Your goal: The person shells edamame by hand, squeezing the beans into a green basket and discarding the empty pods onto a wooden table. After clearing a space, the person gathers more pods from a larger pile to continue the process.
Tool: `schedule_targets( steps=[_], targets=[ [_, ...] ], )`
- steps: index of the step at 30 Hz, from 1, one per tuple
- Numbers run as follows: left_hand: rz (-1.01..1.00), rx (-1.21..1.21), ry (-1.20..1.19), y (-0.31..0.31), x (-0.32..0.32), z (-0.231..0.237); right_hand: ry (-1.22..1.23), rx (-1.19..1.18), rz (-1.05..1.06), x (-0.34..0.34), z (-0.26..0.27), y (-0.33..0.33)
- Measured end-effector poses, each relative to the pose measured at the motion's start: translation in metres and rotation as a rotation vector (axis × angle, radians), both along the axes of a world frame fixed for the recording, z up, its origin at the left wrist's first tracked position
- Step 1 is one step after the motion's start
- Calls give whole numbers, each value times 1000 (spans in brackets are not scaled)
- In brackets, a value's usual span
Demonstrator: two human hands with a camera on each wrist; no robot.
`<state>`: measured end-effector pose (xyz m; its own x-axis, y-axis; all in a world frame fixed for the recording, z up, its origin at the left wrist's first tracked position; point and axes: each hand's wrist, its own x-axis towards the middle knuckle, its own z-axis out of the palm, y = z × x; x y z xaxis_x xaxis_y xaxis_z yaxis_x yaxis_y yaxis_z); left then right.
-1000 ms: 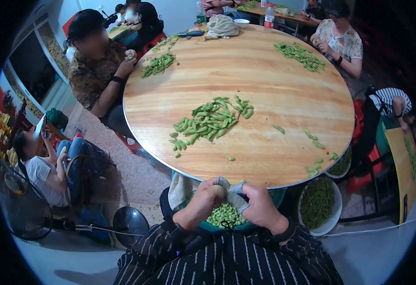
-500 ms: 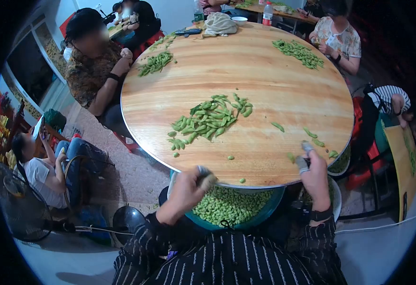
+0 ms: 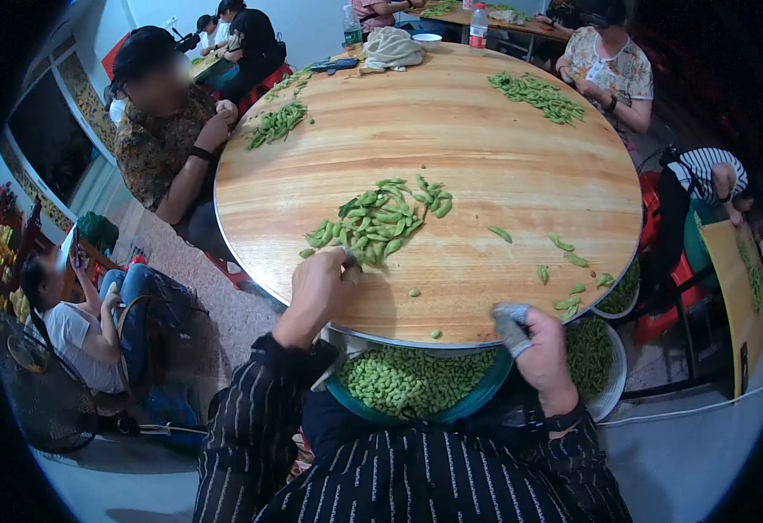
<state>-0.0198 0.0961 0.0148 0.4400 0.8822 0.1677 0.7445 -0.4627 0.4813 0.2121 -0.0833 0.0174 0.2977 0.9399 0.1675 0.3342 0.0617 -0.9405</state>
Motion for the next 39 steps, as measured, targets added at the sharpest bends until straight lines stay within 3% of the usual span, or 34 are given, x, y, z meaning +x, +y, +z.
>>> schedule_targets(
  steps=[2, 5, 9, 11, 14, 23, 36, 39],
  targets=[
    [-128, -349, -407, -16, -1, 0, 104, -46, 108, -17, 3, 4],
    [-239, -936, -747, -51, 2, 8, 280, -103, 239, -35, 4, 16],
    [-251, -1149, -737, -76, 9, 16, 391, -137, 340, -41, -3, 20],
    [-241, -1202, -665, -81, 11, 29, 477, -185, 329, -43, 4, 18],
    [-290, -1162, -658, -82, 10, 19, 286, -141, 255, -39, 9, 14],
    [-270, -1263, -727, -90, 14, 7, 498, -224, 400, -41, 5, 9],
    [-332, -1295, -747, -92, 14, 7, 614, -286, 376, -46, -7, 9],
    [-304, -1076, -750, -100, 21, 13, 641, -272, 345, -46, -7, 12]
  ],
)
